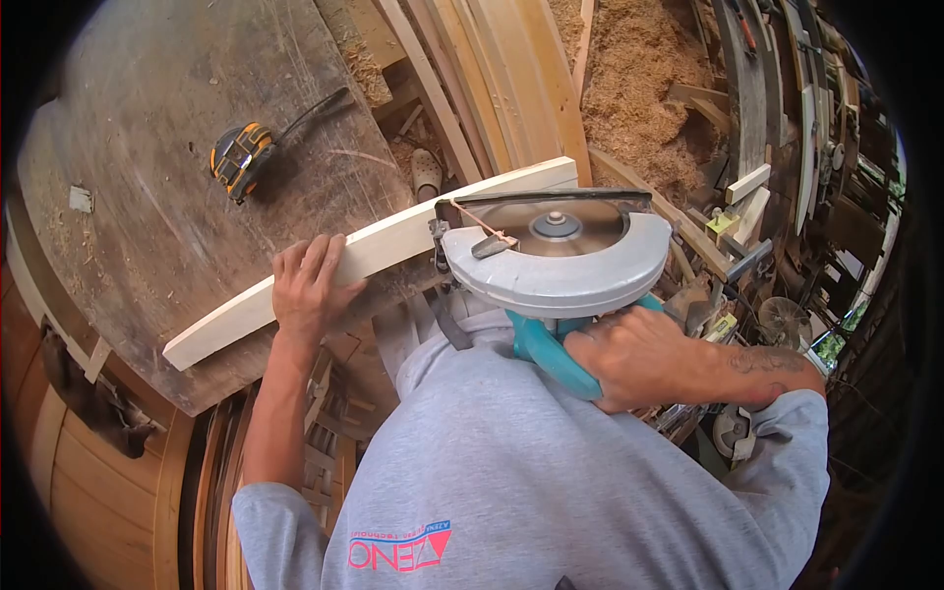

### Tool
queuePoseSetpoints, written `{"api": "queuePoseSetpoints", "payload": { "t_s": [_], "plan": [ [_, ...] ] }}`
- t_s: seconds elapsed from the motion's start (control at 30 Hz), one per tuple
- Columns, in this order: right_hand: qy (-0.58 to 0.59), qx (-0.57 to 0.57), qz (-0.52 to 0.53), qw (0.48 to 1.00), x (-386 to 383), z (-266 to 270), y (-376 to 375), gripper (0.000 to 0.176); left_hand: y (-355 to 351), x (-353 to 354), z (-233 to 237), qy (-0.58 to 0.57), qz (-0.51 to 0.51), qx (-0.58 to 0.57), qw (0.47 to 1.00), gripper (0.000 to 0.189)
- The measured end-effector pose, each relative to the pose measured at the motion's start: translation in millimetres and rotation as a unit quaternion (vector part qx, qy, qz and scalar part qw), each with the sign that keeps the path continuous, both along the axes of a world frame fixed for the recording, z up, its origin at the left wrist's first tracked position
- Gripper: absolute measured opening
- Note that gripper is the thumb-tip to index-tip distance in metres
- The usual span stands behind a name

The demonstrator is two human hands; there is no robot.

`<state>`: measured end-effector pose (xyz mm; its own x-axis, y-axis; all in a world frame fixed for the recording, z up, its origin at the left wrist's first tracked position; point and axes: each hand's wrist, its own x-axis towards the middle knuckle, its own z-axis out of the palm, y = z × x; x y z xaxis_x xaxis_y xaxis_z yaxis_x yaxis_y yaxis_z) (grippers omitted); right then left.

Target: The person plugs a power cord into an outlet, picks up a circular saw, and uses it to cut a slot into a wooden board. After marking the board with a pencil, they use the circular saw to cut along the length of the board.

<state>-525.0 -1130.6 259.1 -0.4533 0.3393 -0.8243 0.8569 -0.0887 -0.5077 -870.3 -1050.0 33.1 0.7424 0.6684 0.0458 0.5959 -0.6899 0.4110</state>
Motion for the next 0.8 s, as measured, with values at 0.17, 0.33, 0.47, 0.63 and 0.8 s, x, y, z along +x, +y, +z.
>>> {"api": "queuePoseSetpoints", "payload": {
  "t_s": [0.17, 0.33, 0.47, 0.63, 0.8],
  "plan": [
    [0.01, 0.017, -0.001, 1.0, 1.1, -1.7, -2.7, 0.019, -0.1, 0.6, -0.1, -0.009, 0.002, 0.004, 1.0, 0.079],
    [0.007, 0.01, -0.003, 1.0, 0.4, -1.1, -1.5, 0.019, 0.4, 1.5, 1.3, -0.007, 0.004, 0.004, 1.0, 0.078],
    [0.012, 0.025, 0.001, 1.0, 0.9, -2.0, -4.7, 0.019, 0.0, 0.9, 0.9, -0.007, 0.004, 0.004, 1.0, 0.079],
    [0.008, 0.016, 0.003, 1.0, 0.2, -1.0, -1.9, 0.02, -0.1, 0.4, 0.4, -0.003, 0.004, 0.003, 1.0, 0.08],
    [0.004, 0.005, 0.004, 1.0, -0.6, -0.2, 0.6, 0.021, 0.0, 0.2, 1.5, -0.003, 0.002, 0.0, 1.0, 0.079]
  ]
}}
